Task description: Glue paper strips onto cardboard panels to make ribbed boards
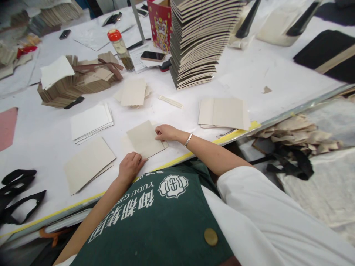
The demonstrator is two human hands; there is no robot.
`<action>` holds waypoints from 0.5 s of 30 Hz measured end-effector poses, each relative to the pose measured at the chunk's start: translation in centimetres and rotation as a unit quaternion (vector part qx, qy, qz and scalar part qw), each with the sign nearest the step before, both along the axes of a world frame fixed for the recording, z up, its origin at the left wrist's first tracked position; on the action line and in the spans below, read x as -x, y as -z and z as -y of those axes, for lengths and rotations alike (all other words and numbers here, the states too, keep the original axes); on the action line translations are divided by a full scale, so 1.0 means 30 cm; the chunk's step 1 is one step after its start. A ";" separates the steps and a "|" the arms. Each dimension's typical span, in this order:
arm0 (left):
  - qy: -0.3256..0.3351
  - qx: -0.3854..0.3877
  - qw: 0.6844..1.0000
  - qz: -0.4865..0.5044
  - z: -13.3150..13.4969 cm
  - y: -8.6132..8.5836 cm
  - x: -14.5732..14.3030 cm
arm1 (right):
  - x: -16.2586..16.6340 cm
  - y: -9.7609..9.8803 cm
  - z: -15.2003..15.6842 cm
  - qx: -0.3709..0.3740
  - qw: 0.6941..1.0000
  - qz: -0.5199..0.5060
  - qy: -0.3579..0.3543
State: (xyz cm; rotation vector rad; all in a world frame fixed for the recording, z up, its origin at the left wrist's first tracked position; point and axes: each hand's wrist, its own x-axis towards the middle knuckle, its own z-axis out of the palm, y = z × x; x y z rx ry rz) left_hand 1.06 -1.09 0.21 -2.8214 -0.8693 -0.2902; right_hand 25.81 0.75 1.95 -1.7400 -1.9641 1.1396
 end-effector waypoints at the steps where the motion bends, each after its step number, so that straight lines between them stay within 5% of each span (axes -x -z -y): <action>1: 0.002 0.001 1.000 -0.002 -0.002 0.000 -0.001 | 0.002 -0.001 0.001 -0.017 1.000 0.013 -0.001; 7: 0.017 0.048 0.999 -0.006 -0.023 0.000 0.002 | 0.013 -0.015 0.005 -0.109 0.991 0.076 -0.016; 15: -0.006 0.083 0.996 -0.007 -0.028 -0.005 -0.004 | 0.011 0.012 -0.008 -0.095 0.992 0.076 -0.018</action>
